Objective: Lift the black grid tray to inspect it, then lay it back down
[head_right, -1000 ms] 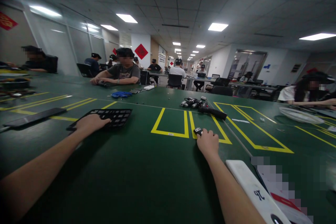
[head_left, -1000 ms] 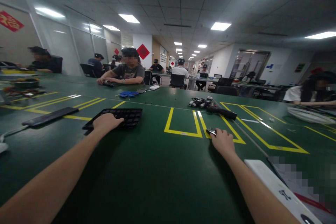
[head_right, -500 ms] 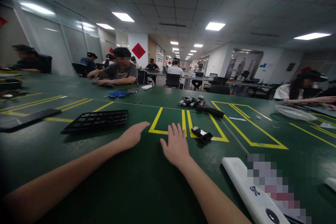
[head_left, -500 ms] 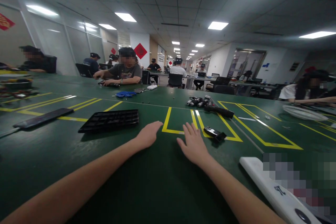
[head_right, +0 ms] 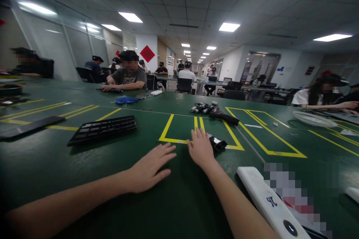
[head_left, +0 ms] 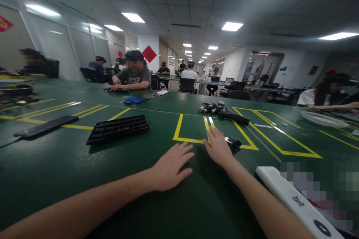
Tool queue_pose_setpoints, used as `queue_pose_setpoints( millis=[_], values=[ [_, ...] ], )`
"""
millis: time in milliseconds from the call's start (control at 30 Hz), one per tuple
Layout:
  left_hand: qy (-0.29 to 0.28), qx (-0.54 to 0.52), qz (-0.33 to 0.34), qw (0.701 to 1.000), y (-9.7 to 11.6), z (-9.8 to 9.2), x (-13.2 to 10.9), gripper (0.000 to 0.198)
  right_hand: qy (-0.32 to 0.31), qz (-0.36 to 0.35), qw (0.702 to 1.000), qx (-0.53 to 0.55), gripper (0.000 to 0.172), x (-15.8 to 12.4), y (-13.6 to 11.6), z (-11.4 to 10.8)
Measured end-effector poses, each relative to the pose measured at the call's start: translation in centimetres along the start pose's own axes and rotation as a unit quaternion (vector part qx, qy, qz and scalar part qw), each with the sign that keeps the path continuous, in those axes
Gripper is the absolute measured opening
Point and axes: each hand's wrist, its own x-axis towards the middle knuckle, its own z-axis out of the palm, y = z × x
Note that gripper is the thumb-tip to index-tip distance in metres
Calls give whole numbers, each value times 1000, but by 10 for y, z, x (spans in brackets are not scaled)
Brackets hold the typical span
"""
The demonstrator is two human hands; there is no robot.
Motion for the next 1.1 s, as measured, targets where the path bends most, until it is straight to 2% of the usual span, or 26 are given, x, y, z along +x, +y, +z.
queue_pose_setpoints(
  millis=[67, 100, 167, 233, 367, 433, 500, 567, 633, 700, 767, 900, 1000, 1100],
  values=[
    [-65, -46, 30, 996, 16, -2, -7, 52, 50, 68, 994, -67, 49, 3, 25, -1],
    [-80, -61, 34, 994, 20, -3, -9, 52, 55, 94, 990, -91, 48, 2, 35, 0],
    [-80, -73, 25, 994, 24, -4, -10, 47, 30, 142, 983, -114, 47, 0, 50, 4],
    [-55, -63, -3, 996, 20, -6, -5, 40, 2, 163, 980, -114, 44, -3, 56, 8],
    [39, 31, -142, 989, -8, -10, 16, 36, 11, 162, 980, -114, 39, -5, 54, 12],
    [53, 59, -217, 973, -27, -9, 26, 37, 16, 164, 979, -119, 38, -4, 52, 11],
    [44, 32, -259, 964, -44, -5, 31, 31, 14, 165, 979, -122, 38, -4, 51, 10],
    [32, -8, -262, 965, -56, -1, 33, 21, 11, 166, 978, -125, 37, -3, 51, 10],
    [58, -79, -277, 956, -66, 1, 33, 13, 6, 168, 977, -129, 36, -3, 51, 10],
    [120, -179, -323, 921, -76, -6, 32, 12, 2, 169, 977, -132, 35, -3, 51, 10],
    [187, -269, -374, 867, -92, -22, 30, 10, 2, 168, 977, -132, 36, -3, 51, 10],
    [272, -296, -454, 795, -135, -69, 10, 19, 9, 169, 977, -129, 37, -3, 53, 10],
    [298, -266, -510, 762, -162, -91, -18, 23, 6, 174, 977, -124, 36, -3, 54, 10],
    [306, -236, -529, 756, -179, -92, -40, 24, 8, 177, 977, -121, 36, -3, 53, 9]
  ],
)
